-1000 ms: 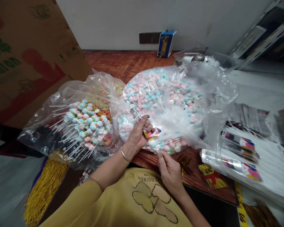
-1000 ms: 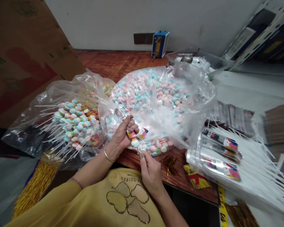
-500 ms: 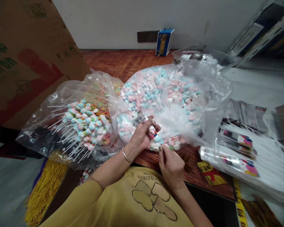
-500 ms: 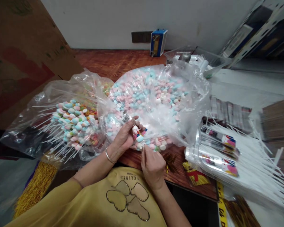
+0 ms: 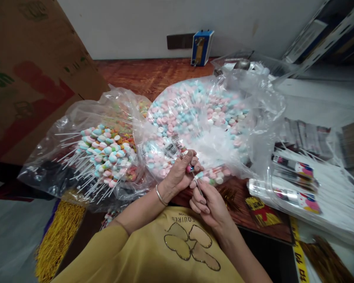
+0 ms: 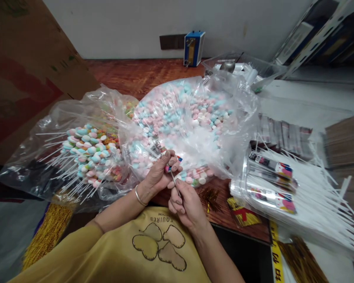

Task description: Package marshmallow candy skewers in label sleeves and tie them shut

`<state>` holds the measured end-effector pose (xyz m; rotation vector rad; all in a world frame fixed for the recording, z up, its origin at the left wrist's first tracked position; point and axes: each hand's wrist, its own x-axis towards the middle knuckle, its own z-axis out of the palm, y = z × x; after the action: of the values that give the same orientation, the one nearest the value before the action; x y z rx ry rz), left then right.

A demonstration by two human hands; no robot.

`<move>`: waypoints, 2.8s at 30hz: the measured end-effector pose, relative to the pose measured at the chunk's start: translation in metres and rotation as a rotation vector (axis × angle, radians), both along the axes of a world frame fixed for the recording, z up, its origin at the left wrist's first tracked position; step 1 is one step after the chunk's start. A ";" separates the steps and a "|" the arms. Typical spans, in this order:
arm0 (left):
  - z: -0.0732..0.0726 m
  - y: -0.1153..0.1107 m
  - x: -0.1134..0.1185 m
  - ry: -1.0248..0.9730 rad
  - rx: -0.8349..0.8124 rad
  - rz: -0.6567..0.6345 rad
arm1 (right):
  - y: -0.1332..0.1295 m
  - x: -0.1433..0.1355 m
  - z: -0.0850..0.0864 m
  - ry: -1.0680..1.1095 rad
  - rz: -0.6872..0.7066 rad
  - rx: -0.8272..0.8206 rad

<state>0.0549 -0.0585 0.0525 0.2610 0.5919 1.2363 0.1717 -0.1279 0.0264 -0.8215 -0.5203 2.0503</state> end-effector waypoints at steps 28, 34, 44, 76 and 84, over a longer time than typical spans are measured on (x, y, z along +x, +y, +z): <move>-0.033 -0.039 0.012 0.473 0.044 -0.192 | 0.002 -0.005 -0.022 -0.263 -0.318 0.213; -0.015 -0.026 0.001 0.286 0.027 -0.129 | 0.000 -0.002 -0.024 -0.242 -0.263 0.253; -0.025 -0.029 0.014 0.422 -0.004 0.096 | -0.001 -0.006 -0.011 -0.684 -0.428 0.429; -0.019 -0.031 -0.009 0.438 0.094 -0.245 | 0.005 -0.004 -0.005 0.202 0.005 0.020; -0.023 -0.025 -0.006 0.477 -0.030 -0.025 | 0.000 -0.010 -0.008 -0.485 -0.412 0.363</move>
<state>0.0485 -0.0831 0.0298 0.5444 1.0124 1.1430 0.1622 -0.1281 0.0184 -1.0973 -0.8773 1.3266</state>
